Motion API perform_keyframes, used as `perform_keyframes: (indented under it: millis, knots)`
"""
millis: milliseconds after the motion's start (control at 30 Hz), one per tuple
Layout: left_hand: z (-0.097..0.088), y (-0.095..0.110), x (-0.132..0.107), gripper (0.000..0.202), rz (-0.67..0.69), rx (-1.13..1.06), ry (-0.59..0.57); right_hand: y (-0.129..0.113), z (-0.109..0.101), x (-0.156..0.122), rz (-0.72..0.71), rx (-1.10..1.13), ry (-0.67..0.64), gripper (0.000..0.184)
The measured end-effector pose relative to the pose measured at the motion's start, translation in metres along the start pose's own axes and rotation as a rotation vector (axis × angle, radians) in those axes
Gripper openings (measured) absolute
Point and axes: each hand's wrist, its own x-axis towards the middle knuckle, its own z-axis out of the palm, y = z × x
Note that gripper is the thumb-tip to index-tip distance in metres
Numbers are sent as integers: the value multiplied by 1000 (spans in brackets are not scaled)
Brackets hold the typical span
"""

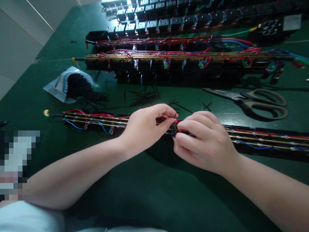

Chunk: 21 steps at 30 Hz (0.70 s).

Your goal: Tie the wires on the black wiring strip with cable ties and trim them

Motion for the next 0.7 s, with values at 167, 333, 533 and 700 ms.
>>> perform_keyframes:
  millis: [167,333,533,700]
  knots:
    - [0,0,-3,18,70,99,32,0,-1,2,82,9,-6,20]
    - [0,-3,-5,18,103,151,27,0,-2,2,170,64,-14,9]
    - [2,-6,-7,19,183,206,60,1,-5,1,239,183,2,10]
    - [6,-12,-9,21,292,256,134,3,-9,3,365,255,14,8]
